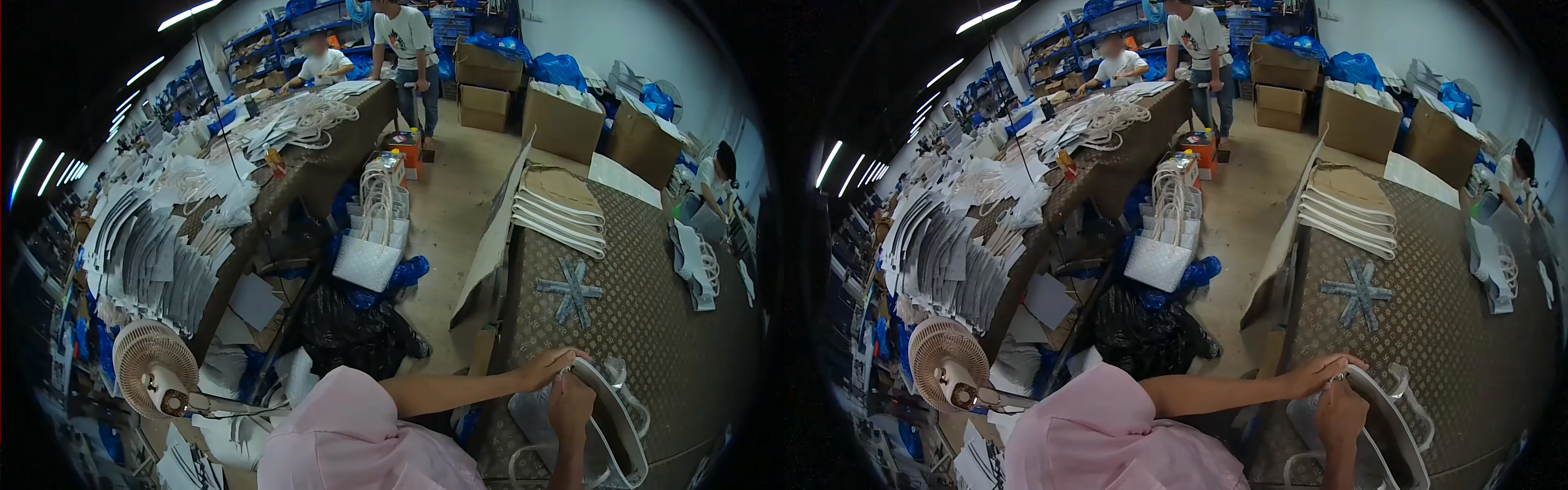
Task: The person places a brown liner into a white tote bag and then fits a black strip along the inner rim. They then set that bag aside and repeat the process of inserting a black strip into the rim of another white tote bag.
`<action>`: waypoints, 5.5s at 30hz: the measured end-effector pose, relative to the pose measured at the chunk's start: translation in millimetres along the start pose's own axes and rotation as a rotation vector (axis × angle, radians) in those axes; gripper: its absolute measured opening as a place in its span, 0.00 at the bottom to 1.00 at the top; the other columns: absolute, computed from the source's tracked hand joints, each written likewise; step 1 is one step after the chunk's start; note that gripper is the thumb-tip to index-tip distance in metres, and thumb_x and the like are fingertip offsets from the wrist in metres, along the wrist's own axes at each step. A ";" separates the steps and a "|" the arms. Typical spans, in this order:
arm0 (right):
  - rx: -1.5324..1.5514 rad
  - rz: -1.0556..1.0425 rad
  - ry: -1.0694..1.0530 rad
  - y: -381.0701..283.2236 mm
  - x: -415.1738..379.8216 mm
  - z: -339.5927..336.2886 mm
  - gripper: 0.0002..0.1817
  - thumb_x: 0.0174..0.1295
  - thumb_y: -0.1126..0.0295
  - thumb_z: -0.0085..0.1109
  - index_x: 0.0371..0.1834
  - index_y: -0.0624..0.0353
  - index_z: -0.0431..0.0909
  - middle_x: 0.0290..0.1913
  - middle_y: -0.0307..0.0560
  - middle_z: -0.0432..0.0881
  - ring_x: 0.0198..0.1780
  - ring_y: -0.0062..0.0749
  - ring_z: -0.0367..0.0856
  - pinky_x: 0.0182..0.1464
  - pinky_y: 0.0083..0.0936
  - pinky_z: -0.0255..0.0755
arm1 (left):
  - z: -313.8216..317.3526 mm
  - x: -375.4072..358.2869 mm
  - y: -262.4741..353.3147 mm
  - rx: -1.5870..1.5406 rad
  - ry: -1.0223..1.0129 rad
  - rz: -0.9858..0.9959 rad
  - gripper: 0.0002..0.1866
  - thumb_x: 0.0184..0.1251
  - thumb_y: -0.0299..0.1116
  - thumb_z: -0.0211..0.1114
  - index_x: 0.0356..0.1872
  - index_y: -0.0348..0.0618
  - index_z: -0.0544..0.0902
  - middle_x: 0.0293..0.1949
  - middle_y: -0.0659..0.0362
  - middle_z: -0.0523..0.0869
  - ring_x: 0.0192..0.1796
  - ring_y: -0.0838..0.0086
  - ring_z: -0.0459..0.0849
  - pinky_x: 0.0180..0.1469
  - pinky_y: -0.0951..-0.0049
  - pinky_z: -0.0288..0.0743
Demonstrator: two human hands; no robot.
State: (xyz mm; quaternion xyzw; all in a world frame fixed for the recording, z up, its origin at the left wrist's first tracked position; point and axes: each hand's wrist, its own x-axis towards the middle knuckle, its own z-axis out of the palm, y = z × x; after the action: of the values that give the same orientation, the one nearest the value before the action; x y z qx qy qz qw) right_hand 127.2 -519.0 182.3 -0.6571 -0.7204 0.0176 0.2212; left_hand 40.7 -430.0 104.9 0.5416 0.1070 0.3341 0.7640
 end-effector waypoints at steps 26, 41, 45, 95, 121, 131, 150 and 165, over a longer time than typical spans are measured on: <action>-0.312 0.130 0.135 -3.4 0.3 17.1 0.15 0.65 0.62 0.48 0.28 0.61 0.76 0.24 0.54 0.80 0.26 0.49 0.80 0.29 0.39 0.72 | -12.5 -2.3 33.2 -0.149 -0.115 -0.236 0.22 0.71 0.46 0.51 0.56 0.41 0.75 0.22 0.67 0.75 0.27 0.89 0.71 0.31 0.83 0.64; 0.016 0.181 0.246 20.6 -87.9 -70.2 0.10 0.60 0.70 0.55 0.42 0.64 0.76 0.38 0.55 0.79 0.42 0.49 0.77 0.45 0.39 0.70 | 21.5 37.0 67.9 1.716 -0.386 -0.070 0.15 0.59 0.33 0.57 0.44 0.34 0.75 0.31 0.45 0.82 0.36 0.52 0.83 0.36 0.55 0.75; -0.255 0.346 0.612 76.6 -141.8 -85.6 0.15 0.63 0.67 0.52 0.49 0.65 0.74 0.46 0.59 0.77 0.49 0.50 0.76 0.49 0.38 0.68 | 31.7 32.1 90.3 1.639 -0.469 0.006 0.25 0.57 0.30 0.57 0.57 0.35 0.65 0.31 0.43 0.82 0.36 0.49 0.82 0.36 0.53 0.75; 1.202 1.078 1.385 142.1 -252.8 61.6 0.37 0.67 0.39 0.33 0.66 0.60 0.61 0.63 0.45 0.68 0.62 0.36 0.67 0.64 0.31 0.59 | -19.7 -2.6 -103.4 -0.340 0.141 -0.393 0.22 0.70 0.48 0.46 0.53 0.43 0.75 0.50 0.56 0.81 0.51 0.67 0.79 0.54 0.65 0.73; 1.622 1.080 1.520 34.2 -289.9 124.2 0.19 0.67 0.70 0.42 0.61 0.61 0.67 0.59 0.44 0.73 0.56 0.29 0.74 0.58 0.29 0.69 | -217.8 48.6 -226.2 0.560 -0.576 -0.089 0.36 0.59 0.60 0.52 0.61 0.43 0.65 0.58 0.52 0.70 0.59 0.59 0.68 0.63 0.58 0.59; 1.242 1.062 1.395 27.3 -283.4 164.7 0.20 0.70 0.64 0.37 0.57 0.63 0.70 0.52 0.44 0.76 0.51 0.28 0.73 0.54 0.23 0.67 | 21.8 70.5 43.7 0.585 -0.157 0.172 0.17 0.69 0.38 0.54 0.48 0.35 0.78 0.46 0.52 0.80 0.48 0.66 0.79 0.52 0.68 0.72; 0.863 1.031 1.064 41.9 -285.3 149.4 0.21 0.69 0.58 0.43 0.54 0.64 0.73 0.57 0.55 0.73 0.59 0.45 0.70 0.61 0.31 0.61 | 215.0 -85.0 41.1 1.262 -1.105 0.303 0.09 0.63 0.33 0.58 0.35 0.36 0.78 0.29 0.50 0.79 0.36 0.55 0.77 0.40 0.60 0.70; 0.904 1.007 0.888 44.1 -291.9 147.8 0.22 0.68 0.58 0.46 0.56 0.63 0.71 0.54 0.53 0.76 0.56 0.38 0.73 0.59 0.28 0.64 | 196.7 -71.3 50.1 1.084 -1.086 0.458 0.08 0.61 0.31 0.60 0.31 0.36 0.80 0.29 0.50 0.82 0.33 0.56 0.81 0.36 0.62 0.74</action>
State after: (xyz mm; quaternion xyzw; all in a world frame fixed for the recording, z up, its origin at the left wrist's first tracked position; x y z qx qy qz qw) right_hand 129.3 -752.4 -51.2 -0.6954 -0.1062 0.1420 0.6964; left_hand 70.6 -613.8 212.7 0.9328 -0.2466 0.0738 0.2523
